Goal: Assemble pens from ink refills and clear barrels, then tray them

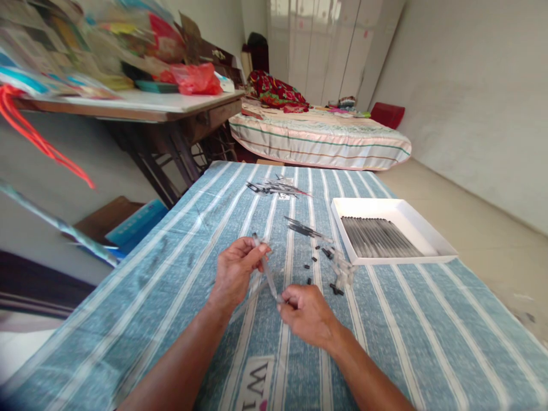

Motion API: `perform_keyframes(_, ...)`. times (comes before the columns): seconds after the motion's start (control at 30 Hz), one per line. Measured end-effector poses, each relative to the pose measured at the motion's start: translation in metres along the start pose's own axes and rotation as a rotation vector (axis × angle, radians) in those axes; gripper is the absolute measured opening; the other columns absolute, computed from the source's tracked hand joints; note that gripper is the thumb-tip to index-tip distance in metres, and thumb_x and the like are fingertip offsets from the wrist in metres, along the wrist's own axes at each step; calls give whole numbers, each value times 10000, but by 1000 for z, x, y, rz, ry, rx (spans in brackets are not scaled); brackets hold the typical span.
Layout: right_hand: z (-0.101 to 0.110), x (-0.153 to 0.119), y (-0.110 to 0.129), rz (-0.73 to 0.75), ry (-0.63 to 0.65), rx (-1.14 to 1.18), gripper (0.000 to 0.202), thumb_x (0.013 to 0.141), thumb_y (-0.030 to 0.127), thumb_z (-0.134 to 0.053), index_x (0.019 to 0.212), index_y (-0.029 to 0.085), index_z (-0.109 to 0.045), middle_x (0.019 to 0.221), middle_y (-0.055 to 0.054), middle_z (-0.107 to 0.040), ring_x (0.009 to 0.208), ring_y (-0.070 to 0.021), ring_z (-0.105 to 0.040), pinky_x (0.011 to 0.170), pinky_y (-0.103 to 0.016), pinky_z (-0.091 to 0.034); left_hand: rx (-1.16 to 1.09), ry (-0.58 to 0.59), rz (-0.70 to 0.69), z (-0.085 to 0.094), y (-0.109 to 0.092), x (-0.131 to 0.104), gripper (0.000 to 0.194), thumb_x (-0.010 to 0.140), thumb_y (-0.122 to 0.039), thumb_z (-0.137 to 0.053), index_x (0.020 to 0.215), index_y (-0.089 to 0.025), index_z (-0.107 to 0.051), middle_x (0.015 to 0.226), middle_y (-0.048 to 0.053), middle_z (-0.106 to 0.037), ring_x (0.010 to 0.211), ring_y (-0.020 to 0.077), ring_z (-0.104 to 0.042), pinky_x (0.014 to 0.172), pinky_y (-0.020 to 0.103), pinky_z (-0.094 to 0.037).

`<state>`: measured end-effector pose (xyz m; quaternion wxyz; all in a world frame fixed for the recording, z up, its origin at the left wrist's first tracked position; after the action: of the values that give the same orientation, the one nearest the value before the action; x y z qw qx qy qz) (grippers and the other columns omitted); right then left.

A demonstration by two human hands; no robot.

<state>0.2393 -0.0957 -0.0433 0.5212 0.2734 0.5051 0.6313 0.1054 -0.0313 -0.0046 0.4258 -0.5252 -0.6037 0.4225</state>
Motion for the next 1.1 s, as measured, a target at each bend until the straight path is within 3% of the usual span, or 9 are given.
perform_keyframes(0.23,-1,1,0,-23,-3,37,88,737,218,-489,657,182,-499,483,62,-476,368,-74,-438,390,-190,-351,-21,-23,-8,2,-1,1,202,636,-221,-702,650,-164,-508,558,-54,-562,439,63,-479,415,177,-381)
perform_keyframes(0.77,-4,10,-3,-24,-14,94,83,763,241,-508,724,171,-531,531,45,-559,388,-82,-510,424,-199,-396,-24,-97,-44,12,-3,4,193,641,-220,-702,664,-164,-520,508,-70,-526,410,59,-457,418,176,-378)
perform_keyframes(0.97,-2,17,-1,31,-46,107,187,816,327,-487,752,163,-547,605,10,-608,423,-94,-553,444,-208,-419,-7,-81,32,12,0,4,198,634,-262,-704,621,-164,-533,561,-41,-569,458,77,-490,418,182,-412)
perform_keyframes(1.1,-2,16,4,101,-99,71,187,835,333,-474,755,174,-534,622,0,-624,482,-107,-578,511,-222,-450,65,-4,139,11,3,3,223,668,-355,-673,639,-141,-620,643,21,-629,532,115,-553,448,205,-453)
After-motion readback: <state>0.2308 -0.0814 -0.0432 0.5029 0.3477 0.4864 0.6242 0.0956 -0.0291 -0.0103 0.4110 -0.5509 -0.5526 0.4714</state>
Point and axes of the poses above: each hand's wrist, its own x-axis towards the middle knuckle, its own z-axis out of the back of the hand, y = z × x, the point moved 6 cm from there along x, towards the middle knuckle
